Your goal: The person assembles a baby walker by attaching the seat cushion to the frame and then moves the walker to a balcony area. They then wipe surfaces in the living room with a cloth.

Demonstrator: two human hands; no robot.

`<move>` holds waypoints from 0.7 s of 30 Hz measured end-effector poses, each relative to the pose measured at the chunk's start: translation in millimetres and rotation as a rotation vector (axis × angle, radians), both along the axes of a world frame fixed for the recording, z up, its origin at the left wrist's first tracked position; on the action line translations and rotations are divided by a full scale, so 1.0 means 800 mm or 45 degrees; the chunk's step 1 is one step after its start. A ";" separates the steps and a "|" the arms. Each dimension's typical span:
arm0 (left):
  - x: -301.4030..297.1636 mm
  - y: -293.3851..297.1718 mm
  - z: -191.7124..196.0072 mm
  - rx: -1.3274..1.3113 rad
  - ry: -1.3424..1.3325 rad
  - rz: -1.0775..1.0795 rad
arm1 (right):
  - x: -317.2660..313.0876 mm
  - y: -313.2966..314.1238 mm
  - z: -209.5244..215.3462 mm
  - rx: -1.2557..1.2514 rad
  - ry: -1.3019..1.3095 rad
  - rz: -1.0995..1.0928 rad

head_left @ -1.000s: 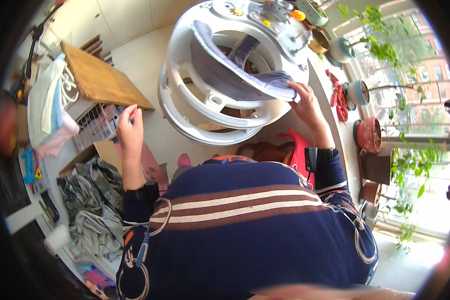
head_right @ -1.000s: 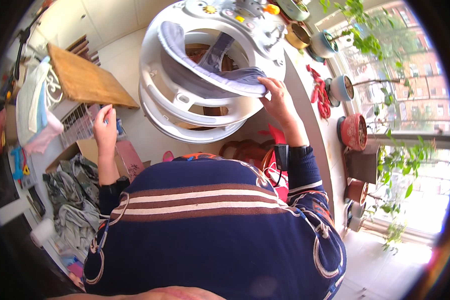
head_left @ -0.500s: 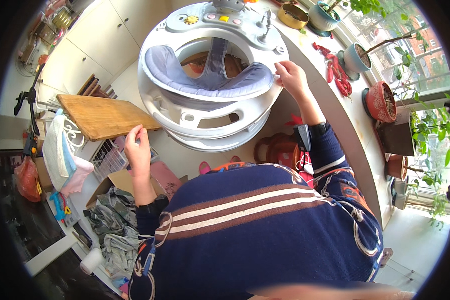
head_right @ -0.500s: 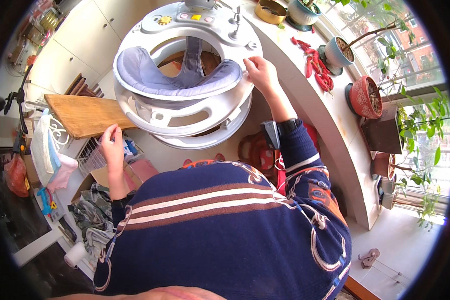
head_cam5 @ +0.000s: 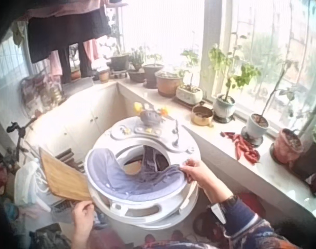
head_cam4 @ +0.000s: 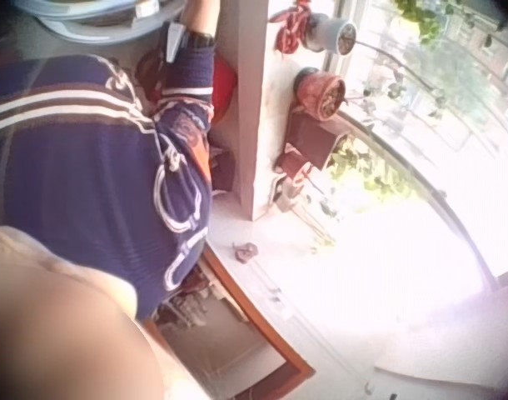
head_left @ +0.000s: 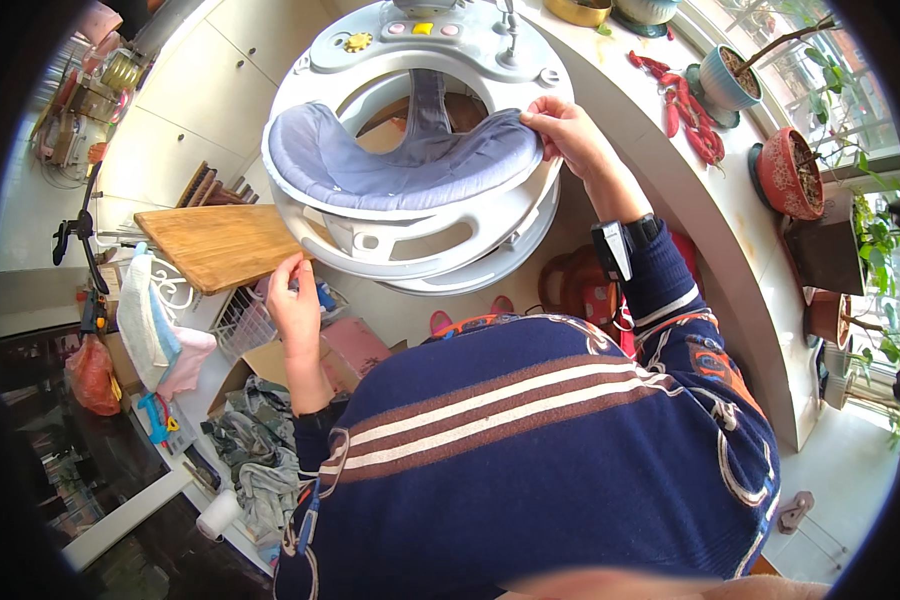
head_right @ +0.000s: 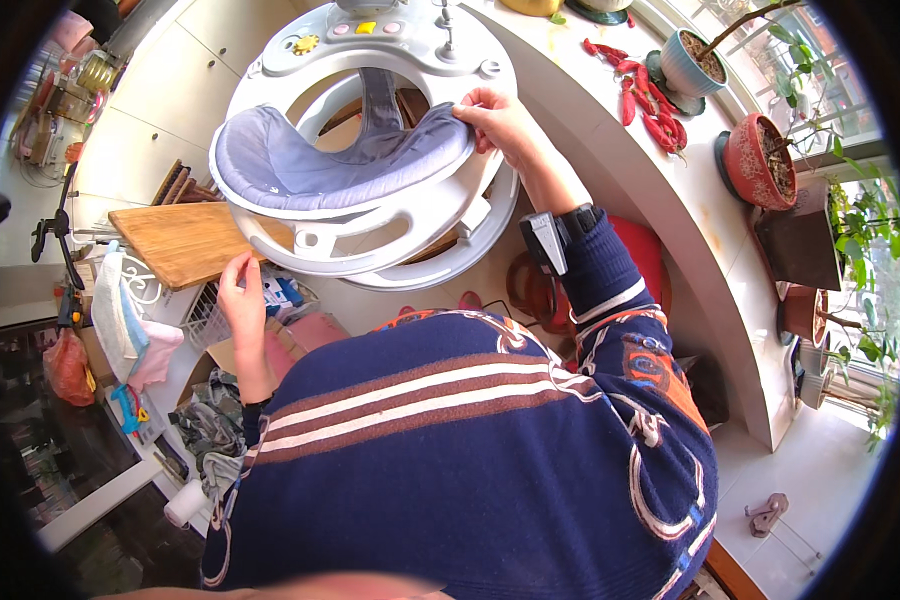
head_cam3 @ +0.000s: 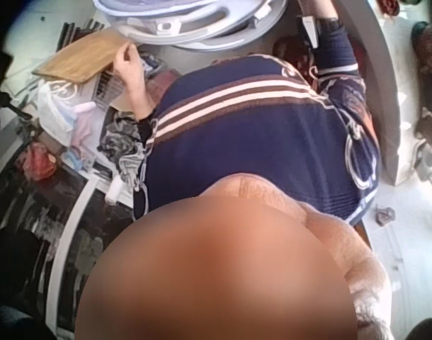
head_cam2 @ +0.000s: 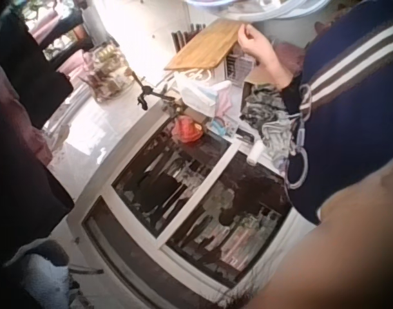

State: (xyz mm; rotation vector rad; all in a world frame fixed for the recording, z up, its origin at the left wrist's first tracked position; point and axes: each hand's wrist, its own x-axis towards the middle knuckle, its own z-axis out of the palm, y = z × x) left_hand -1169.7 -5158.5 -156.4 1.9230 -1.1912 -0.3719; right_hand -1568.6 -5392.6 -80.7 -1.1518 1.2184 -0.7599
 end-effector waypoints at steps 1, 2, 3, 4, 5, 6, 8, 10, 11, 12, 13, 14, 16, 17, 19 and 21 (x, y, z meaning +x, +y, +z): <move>0.000 0.000 0.001 -0.008 -0.003 0.007 | -0.004 0.005 -0.002 -0.010 -0.009 -0.008; 0.000 0.001 0.002 -0.016 -0.008 0.012 | -0.007 0.010 -0.005 -0.019 -0.020 -0.017; -0.001 0.000 0.005 -0.038 -0.010 0.022 | -0.010 0.015 -0.007 -0.015 -0.021 -0.055; -0.002 -0.001 0.007 -0.030 -0.017 0.022 | -0.013 0.020 -0.010 -0.044 -0.034 -0.069; -0.004 -0.002 0.011 -0.037 -0.021 0.030 | -0.015 0.025 -0.012 -0.075 -0.048 -0.082; -0.006 -0.004 0.016 -0.041 -0.016 0.043 | -0.017 0.029 -0.015 -0.154 -0.107 -0.066; -0.013 -0.009 0.026 -0.084 -0.055 0.025 | -0.018 0.037 -0.019 -0.145 -0.099 -0.127; -0.023 -0.015 0.039 -0.108 -0.108 0.001 | -0.018 0.045 -0.021 -0.146 -0.069 -0.173; -0.028 -0.017 0.046 -0.117 -0.147 -0.013 | -0.018 0.049 -0.021 -0.282 0.077 -0.169; -0.032 -0.020 0.053 -0.155 -0.192 -0.020 | -0.018 0.054 -0.019 -0.413 0.249 -0.191; -0.038 -0.022 0.060 -0.178 -0.249 -0.022 | -0.019 0.060 -0.017 -0.478 0.450 -0.215; -0.043 -0.024 0.066 -0.227 -0.311 -0.016 | -0.019 0.067 -0.013 -0.719 0.534 -0.194; -0.052 -0.028 0.081 -0.353 -0.451 -0.035 | -0.019 0.082 -0.003 -1.067 0.756 -0.152; -0.057 -0.030 0.088 -0.429 -0.526 -0.061 | -0.018 0.089 0.002 -1.235 0.808 -0.106; -0.067 -0.036 0.101 -0.555 -0.633 -0.167 | -0.012 0.099 0.010 -1.414 0.793 0.042; -0.078 -0.045 0.112 -0.645 -0.684 -0.294 | -0.003 0.102 0.015 -1.521 0.836 0.205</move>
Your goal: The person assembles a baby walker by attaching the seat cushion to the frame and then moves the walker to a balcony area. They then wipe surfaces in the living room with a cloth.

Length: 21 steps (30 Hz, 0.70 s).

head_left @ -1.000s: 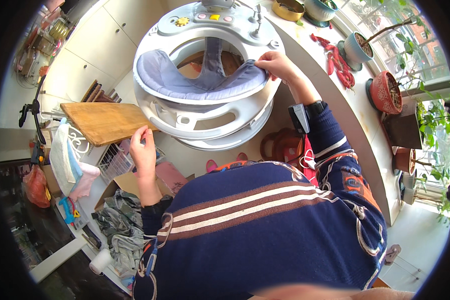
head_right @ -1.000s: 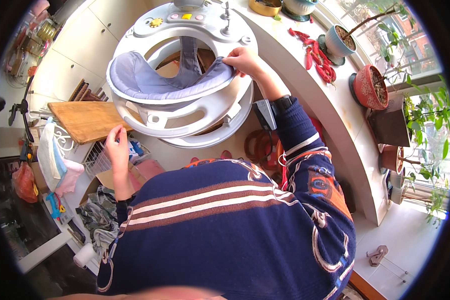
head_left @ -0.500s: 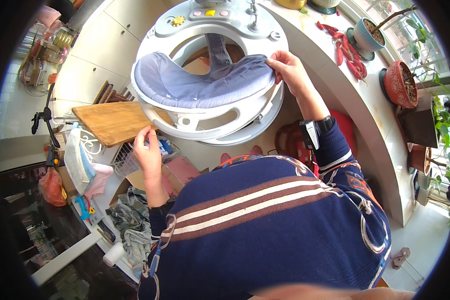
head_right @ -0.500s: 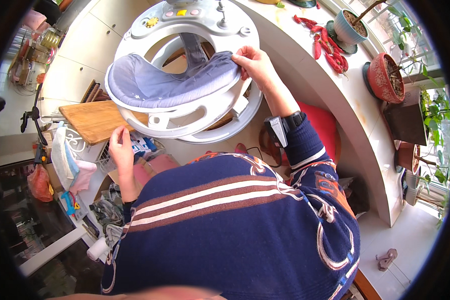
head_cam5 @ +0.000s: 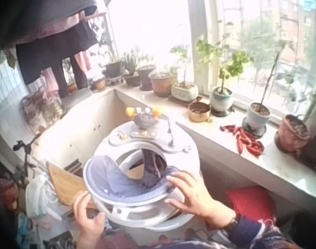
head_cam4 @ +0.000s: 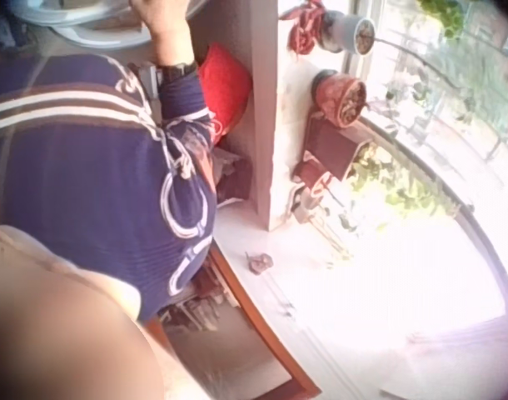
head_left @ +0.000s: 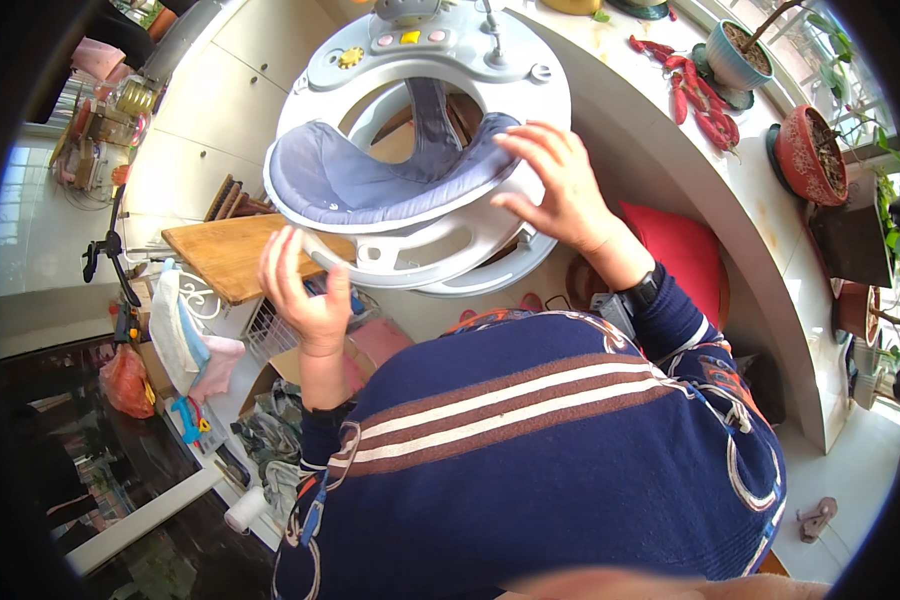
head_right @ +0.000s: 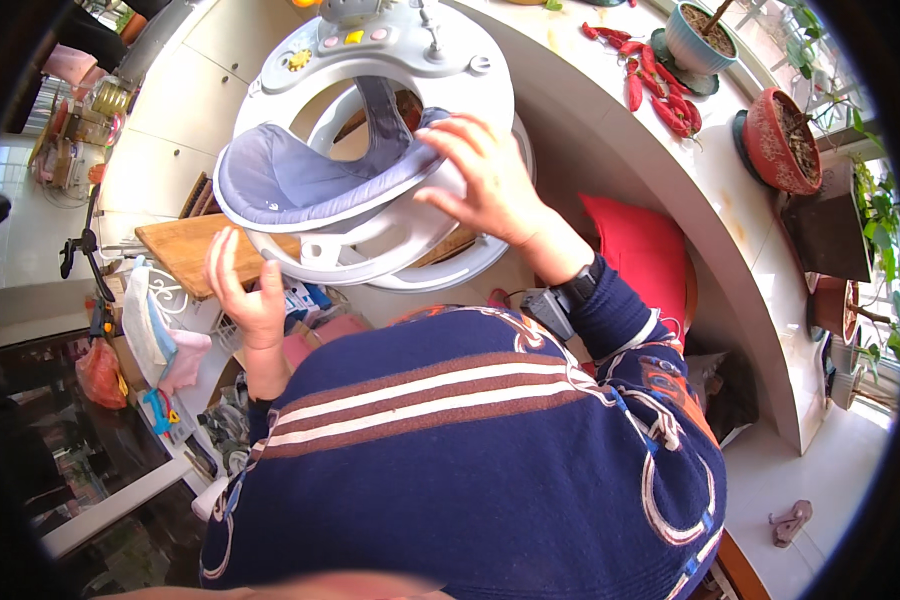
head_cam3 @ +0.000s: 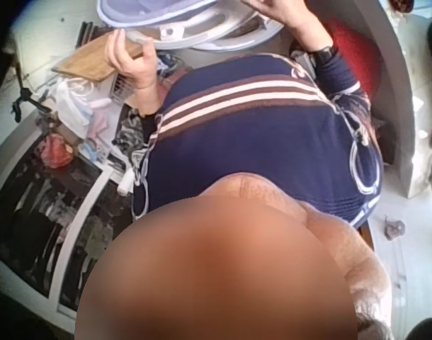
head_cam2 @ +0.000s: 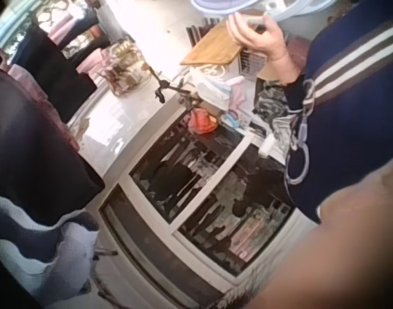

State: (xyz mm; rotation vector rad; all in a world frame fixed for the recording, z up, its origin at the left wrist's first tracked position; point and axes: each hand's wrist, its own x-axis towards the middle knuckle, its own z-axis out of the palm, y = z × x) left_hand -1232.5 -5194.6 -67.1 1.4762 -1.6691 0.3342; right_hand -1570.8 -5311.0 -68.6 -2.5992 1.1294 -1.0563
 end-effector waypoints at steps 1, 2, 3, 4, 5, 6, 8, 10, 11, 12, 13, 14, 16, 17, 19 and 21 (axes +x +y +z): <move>-0.006 -0.006 0.005 0.013 -0.043 -0.052 | 0.006 -0.002 0.001 -0.005 0.027 0.074; -0.013 -0.011 0.009 -0.003 -0.094 -0.107 | 0.011 -0.005 0.001 -0.027 -0.011 0.165; -0.020 -0.016 0.012 -0.013 -0.123 -0.118 | 0.016 -0.010 0.000 -0.004 0.047 0.239; -0.024 -0.020 0.016 -0.023 -0.157 -0.141 | 0.017 -0.013 -0.001 -0.030 0.016 0.288; -0.029 -0.024 0.019 0.003 -0.200 -0.130 | 0.020 -0.015 -0.002 -0.036 -0.019 0.289; -0.032 -0.026 0.022 -0.011 -0.179 -0.156 | 0.018 -0.018 -0.004 -0.065 -0.030 0.318; -0.037 -0.028 0.027 0.045 -0.186 -0.171 | 0.015 -0.018 -0.005 -0.024 -0.079 0.336; -0.038 -0.028 0.029 0.050 -0.176 -0.166 | 0.010 -0.015 -0.004 0.092 -0.062 0.327; -0.037 -0.027 0.030 0.037 -0.193 -0.162 | 0.007 -0.012 -0.002 0.140 -0.050 0.313; -0.037 -0.026 0.029 0.038 -0.185 -0.157 | 0.006 -0.010 0.001 0.157 -0.078 0.294; -0.037 -0.026 0.029 0.026 -0.172 -0.156 | 0.004 -0.008 0.005 0.155 -0.032 0.271; -0.036 -0.026 0.028 0.016 -0.180 -0.148 | 0.003 -0.007 0.009 0.167 -0.002 0.246; -0.036 -0.026 0.026 0.026 -0.187 -0.124 | 0.002 -0.005 0.021 0.203 0.035 0.231; -0.035 -0.027 0.025 0.014 -0.185 -0.128 | 0.002 -0.004 0.029 0.224 0.033 0.227; -0.036 -0.029 0.026 0.023 -0.167 -0.134 | 0.002 -0.001 0.046 0.194 -0.018 0.198; -0.037 -0.031 0.029 0.032 -0.144 -0.140 | 0.005 0.003 0.063 0.080 -0.061 0.149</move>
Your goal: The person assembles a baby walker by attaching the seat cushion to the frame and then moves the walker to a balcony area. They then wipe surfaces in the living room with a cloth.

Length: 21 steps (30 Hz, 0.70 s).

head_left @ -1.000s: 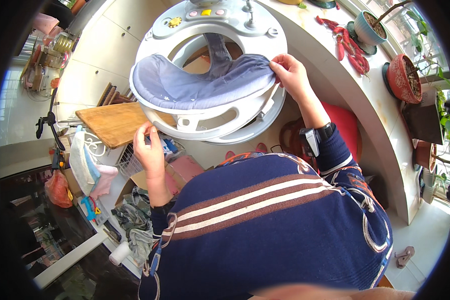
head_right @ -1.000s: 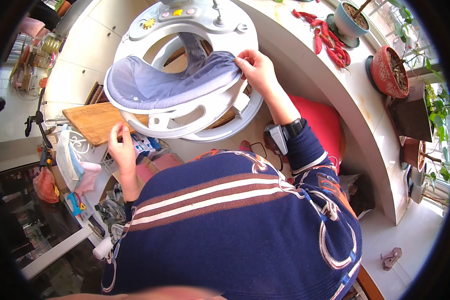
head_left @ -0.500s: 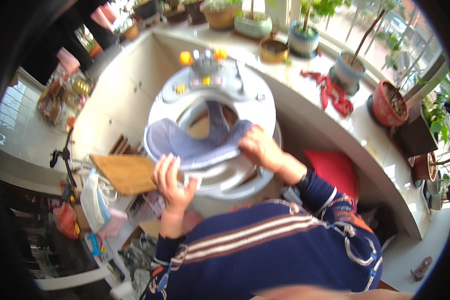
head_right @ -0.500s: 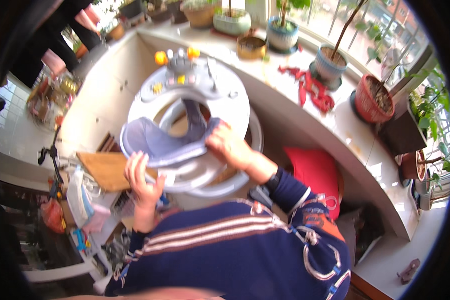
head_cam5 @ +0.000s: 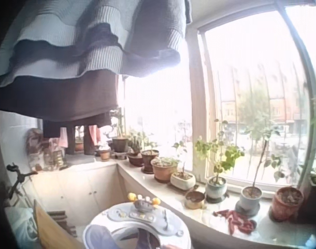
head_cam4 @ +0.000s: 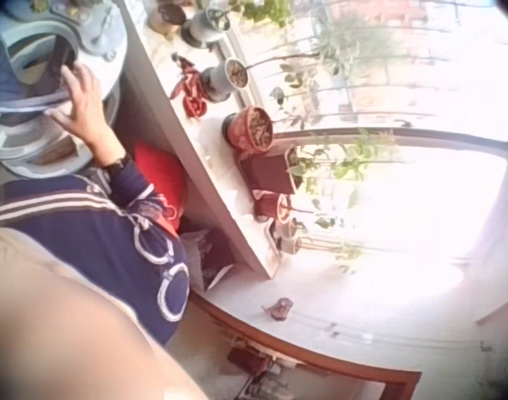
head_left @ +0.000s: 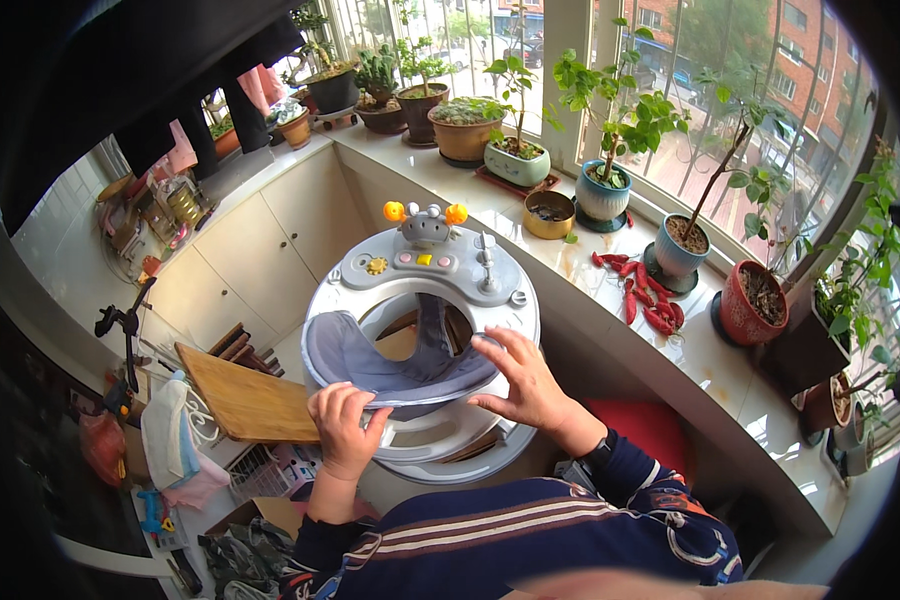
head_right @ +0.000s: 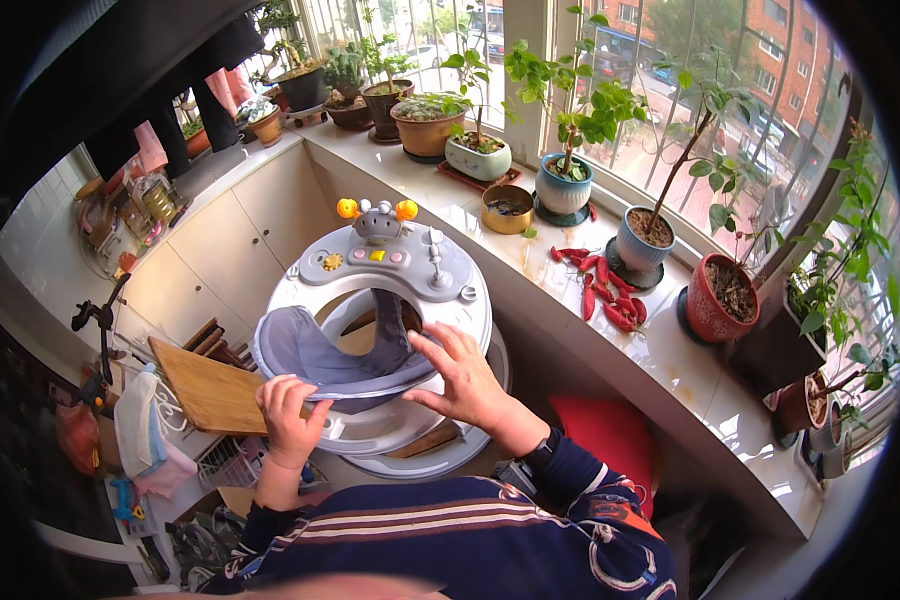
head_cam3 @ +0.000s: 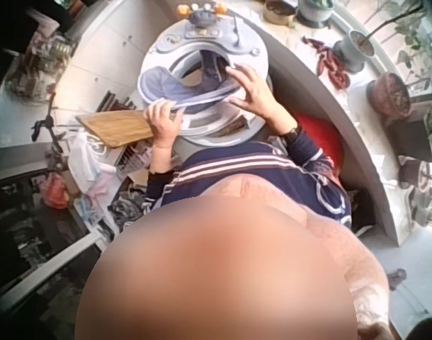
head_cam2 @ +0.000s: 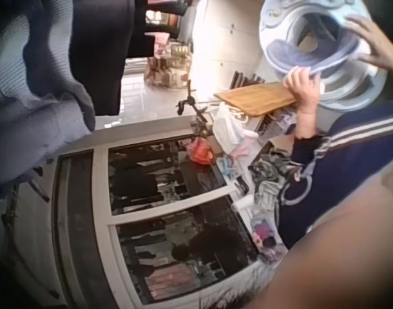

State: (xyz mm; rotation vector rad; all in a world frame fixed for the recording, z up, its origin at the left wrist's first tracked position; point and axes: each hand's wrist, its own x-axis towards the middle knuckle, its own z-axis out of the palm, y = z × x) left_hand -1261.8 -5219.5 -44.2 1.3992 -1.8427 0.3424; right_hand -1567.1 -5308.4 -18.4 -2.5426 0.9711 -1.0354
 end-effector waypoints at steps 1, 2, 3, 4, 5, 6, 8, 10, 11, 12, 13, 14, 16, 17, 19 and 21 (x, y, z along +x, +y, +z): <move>0.000 -0.001 0.001 0.011 0.021 -0.004 | 0.003 0.002 0.007 -0.126 -0.044 -0.062; -0.001 -0.001 0.003 0.003 0.019 -0.006 | 0.006 0.004 0.014 -0.178 -0.102 -0.024; -0.002 -0.001 0.003 0.000 0.027 -0.007 | 0.010 0.005 0.020 -0.245 -0.124 0.008; -0.002 -0.001 0.003 -0.028 0.044 -0.020 | 0.014 0.006 0.024 -0.324 -0.206 0.032; -0.002 0.000 0.001 -0.001 0.033 -0.009 | 0.019 0.003 0.028 0.003 0.022 0.265; -0.002 0.001 -0.001 -0.004 0.027 -0.012 | 0.024 0.000 0.030 0.469 0.262 0.540; 0.000 0.005 -0.009 -0.033 0.040 -0.019 | 0.032 -0.016 0.037 0.746 0.416 0.481; 0.006 0.009 -0.021 -0.090 0.103 -0.026 | 0.045 -0.040 0.041 0.904 -0.206 0.250; 0.011 0.011 -0.028 -0.146 0.125 0.009 | 0.052 -0.060 0.046 0.748 -0.289 0.240; 0.018 0.012 -0.035 -0.178 0.148 0.008 | 0.065 -0.074 0.046 0.573 -0.364 0.267; 0.026 0.013 -0.043 -0.158 0.251 0.038 | 0.084 -0.087 0.045 0.616 -0.405 0.273; 0.036 0.013 -0.052 -0.188 0.353 0.050 | 0.105 -0.102 0.044 0.675 -0.282 0.248; 0.057 0.010 -0.072 -0.122 0.530 0.147 | 0.153 -0.117 0.031 1.036 -0.043 0.417; 0.067 0.008 -0.082 -0.109 0.560 0.150 | 0.174 -0.121 0.024 1.056 0.310 0.337; 0.088 0.003 -0.104 -0.049 0.591 0.158 | 0.215 -0.113 0.001 1.612 0.722 0.449; 0.104 -0.002 -0.124 0.006 0.554 0.160 | 0.243 -0.110 -0.017 1.929 1.058 0.565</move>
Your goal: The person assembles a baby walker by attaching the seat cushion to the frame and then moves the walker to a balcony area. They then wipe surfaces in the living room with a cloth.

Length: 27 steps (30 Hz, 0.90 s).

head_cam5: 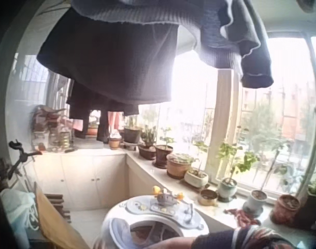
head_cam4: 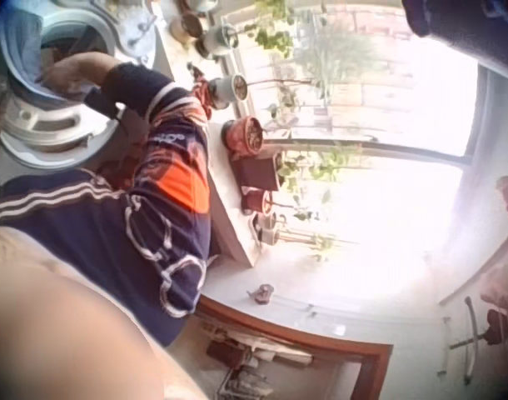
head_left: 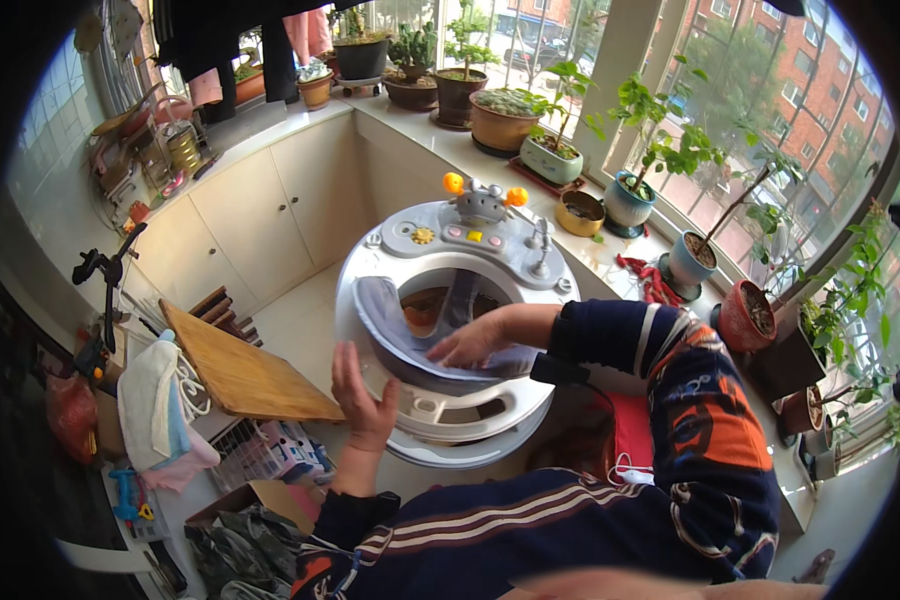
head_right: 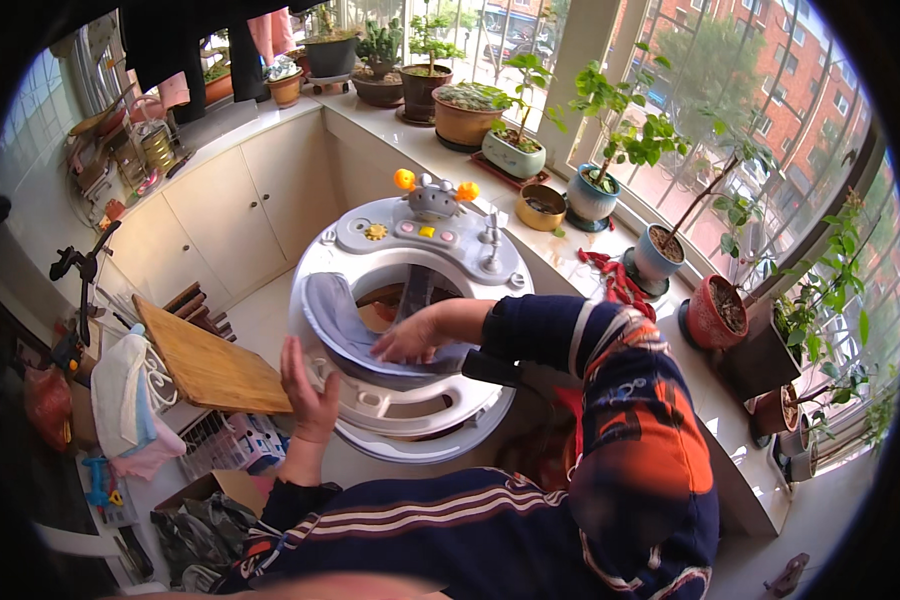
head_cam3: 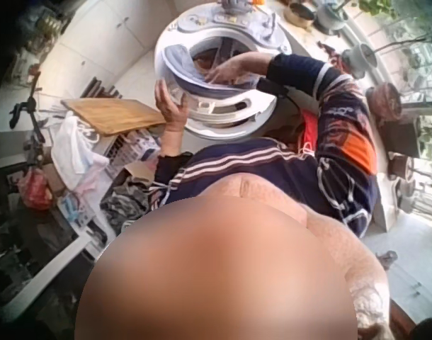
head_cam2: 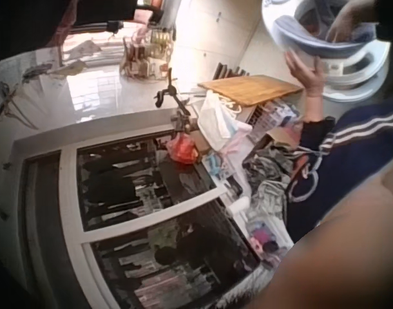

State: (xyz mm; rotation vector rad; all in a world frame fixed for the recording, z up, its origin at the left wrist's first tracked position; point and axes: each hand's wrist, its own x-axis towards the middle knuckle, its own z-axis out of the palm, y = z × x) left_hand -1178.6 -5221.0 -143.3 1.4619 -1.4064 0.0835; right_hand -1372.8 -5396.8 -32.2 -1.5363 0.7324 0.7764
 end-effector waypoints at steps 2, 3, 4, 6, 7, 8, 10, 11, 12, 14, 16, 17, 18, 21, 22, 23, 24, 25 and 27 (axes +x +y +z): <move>0.009 -0.004 -0.015 0.073 -0.063 -0.025 | 0.016 -0.009 -0.011 -0.030 0.030 0.034; 0.011 -0.005 -0.021 0.037 -0.095 -0.064 | 0.022 -0.014 -0.015 0.068 0.031 0.088; 0.012 -0.007 -0.024 0.039 -0.086 -0.085 | 0.027 -0.019 -0.020 0.031 0.101 0.001; 0.012 -0.007 -0.027 0.126 -0.092 -0.064 | 0.038 -0.022 -0.031 -0.055 -0.041 -0.250; 0.011 -0.006 -0.027 0.170 -0.098 -0.051 | 0.044 -0.021 -0.038 -0.192 -0.104 -0.405; 0.010 -0.006 -0.026 0.170 -0.047 -0.043 | 0.049 -0.017 -0.045 -0.165 -0.145 -0.370; 0.010 -0.005 -0.022 0.135 -0.052 -0.035 | 0.057 -0.012 -0.054 -0.006 -0.164 -0.268; 0.011 -0.004 -0.020 0.092 -0.063 -0.023 | 0.061 -0.013 -0.056 -0.044 -0.203 -0.154; 0.012 -0.005 -0.019 0.026 -0.047 -0.032 | 0.064 -0.022 -0.054 -0.211 -0.177 -0.215; 0.015 -0.005 -0.020 0.109 -0.018 -0.046 | 0.069 -0.048 -0.046 -0.269 -0.279 -0.316; 0.017 -0.003 -0.022 0.125 0.009 -0.055 | 0.075 -0.087 -0.034 -0.456 -0.469 -0.588; 0.018 -0.003 -0.023 0.131 0.022 -0.051 | 0.082 -0.098 -0.032 -0.594 -0.590 -0.982; 0.018 -0.001 -0.024 0.171 0.042 -0.052 | 0.091 -0.103 -0.034 -0.793 -0.629 -1.408; 0.021 0.000 -0.027 0.167 0.058 -0.068 | 0.126 -0.083 -0.052 -0.853 -0.598 -1.646; 0.021 0.001 -0.028 0.176 0.073 -0.084 | 0.135 -0.062 -0.063 -0.478 -0.445 -1.288; 0.022 0.002 -0.029 0.175 0.087 -0.080 | 0.146 -0.046 -0.070 -0.138 -0.377 -0.876; 0.024 0.002 -0.029 0.194 0.087 -0.076 | 0.152 -0.038 -0.069 -0.303 -0.392 -0.924; 0.025 0.002 -0.029 0.191 0.086 -0.071 | 0.161 -0.021 -0.071 -0.402 -0.399 -0.855; 0.029 0.002 -0.030 0.200 0.082 -0.055 | 0.176 -0.022 -0.057 0.194 -0.296 -0.968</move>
